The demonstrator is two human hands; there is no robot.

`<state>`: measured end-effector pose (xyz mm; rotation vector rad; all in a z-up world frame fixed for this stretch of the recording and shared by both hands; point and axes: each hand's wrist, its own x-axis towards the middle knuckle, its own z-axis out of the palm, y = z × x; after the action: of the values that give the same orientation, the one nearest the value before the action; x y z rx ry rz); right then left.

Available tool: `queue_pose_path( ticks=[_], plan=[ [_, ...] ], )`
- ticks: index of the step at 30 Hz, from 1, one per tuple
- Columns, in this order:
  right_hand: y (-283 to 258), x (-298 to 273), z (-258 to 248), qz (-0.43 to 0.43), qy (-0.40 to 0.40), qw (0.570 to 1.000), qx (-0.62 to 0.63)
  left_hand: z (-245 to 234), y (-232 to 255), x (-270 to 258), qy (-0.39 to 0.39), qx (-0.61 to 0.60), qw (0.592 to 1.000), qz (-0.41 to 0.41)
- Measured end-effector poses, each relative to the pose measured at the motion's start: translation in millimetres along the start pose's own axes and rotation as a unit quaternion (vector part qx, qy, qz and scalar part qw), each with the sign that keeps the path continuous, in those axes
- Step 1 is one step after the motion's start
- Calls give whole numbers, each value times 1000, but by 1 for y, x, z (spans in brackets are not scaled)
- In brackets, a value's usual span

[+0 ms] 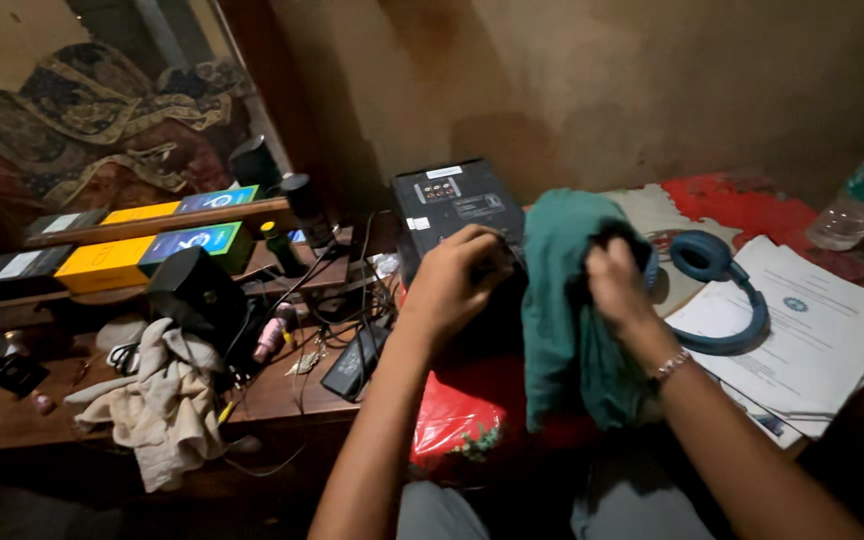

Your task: The person wipes the exterior surfaces of a large black speaker by hand using a green cloth, turning the speaker over to clean all sides and the back panel.

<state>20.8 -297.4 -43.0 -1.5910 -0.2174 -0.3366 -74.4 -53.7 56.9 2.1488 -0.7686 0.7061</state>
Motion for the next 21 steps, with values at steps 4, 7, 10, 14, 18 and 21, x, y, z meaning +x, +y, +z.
queue_pose_path(
  ticks=[4,7,10,14,18,21],
  plan=[
    [-17,10,21,-45,-56,988,-133,9,9,-6,16,-15,993,-119],
    [-28,16,33,-15,-69,965,-252,17,-3,-9,131,13,991,-29],
    [-32,25,34,-10,-89,963,-256,23,-21,-19,248,31,967,55],
    [-33,35,34,-2,-84,942,-324,17,-46,-40,408,-226,880,-94],
    [-38,36,31,-12,-70,941,-331,4,-63,-63,477,-431,752,-147],
    [-43,34,29,-13,-88,947,-308,-15,-83,-87,352,-539,736,-207]
  ],
)
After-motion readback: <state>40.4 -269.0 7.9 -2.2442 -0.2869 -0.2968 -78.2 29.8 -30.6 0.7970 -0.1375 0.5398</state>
